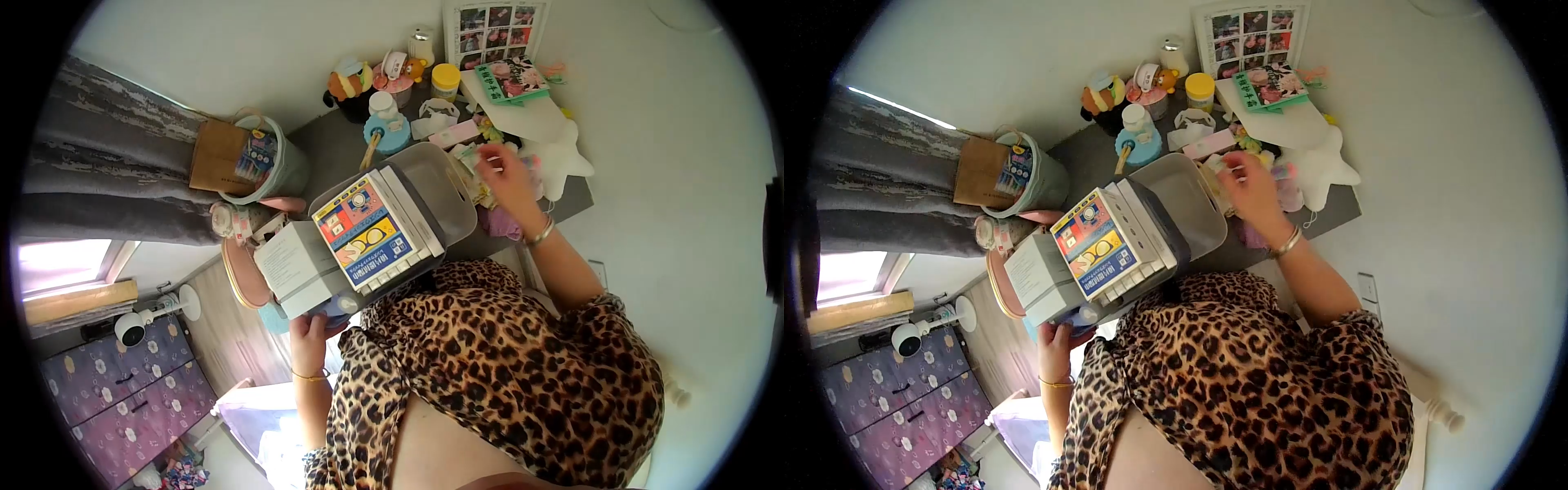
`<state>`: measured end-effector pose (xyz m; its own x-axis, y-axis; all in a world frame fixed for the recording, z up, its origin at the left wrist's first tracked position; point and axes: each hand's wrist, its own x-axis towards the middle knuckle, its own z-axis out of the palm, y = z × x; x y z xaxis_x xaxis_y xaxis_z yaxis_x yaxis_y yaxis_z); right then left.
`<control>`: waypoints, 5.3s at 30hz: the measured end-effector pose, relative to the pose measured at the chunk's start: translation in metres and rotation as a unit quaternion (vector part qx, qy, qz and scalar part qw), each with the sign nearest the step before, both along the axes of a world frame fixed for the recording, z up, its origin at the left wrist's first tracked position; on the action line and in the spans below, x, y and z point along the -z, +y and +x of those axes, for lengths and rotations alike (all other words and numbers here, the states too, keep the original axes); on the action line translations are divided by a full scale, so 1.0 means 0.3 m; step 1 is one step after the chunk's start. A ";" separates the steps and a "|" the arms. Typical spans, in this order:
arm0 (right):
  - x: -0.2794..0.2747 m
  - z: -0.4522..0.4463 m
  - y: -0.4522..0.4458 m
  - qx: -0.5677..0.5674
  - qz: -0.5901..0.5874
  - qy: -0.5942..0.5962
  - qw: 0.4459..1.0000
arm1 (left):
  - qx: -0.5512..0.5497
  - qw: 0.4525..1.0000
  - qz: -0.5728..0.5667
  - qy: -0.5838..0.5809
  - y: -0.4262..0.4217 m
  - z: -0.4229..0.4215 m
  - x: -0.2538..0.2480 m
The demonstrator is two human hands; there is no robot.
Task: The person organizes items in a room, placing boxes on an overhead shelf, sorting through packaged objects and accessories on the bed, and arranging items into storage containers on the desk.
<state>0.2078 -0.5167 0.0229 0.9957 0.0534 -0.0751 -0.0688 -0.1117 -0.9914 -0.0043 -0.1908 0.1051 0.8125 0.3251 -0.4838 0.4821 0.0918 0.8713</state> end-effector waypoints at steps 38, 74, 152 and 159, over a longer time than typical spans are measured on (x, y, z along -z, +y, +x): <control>-0.111 1.034 -0.380 0.013 -0.178 -0.061 0.982 | 0.242 0.944 0.223 0.019 -0.015 0.292 0.346; -0.131 0.375 -0.185 0.161 -0.636 -0.287 0.698 | 0.097 0.981 0.161 -0.038 0.072 0.048 0.224; -0.373 0.271 0.788 -0.530 -0.139 0.172 0.818 | -0.678 0.578 -0.407 -0.201 -0.036 -0.677 0.730; -0.366 0.319 0.790 -0.547 -0.121 0.181 0.808 | -0.823 0.337 -0.437 -0.132 -0.246 -1.147 1.056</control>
<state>0.3035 -0.2797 0.1328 0.2720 0.8279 -0.4905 -0.0783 -0.4890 -0.8688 -0.3485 -0.2647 -0.2116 -0.0693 0.2671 -0.9612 -0.9332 0.3233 0.1571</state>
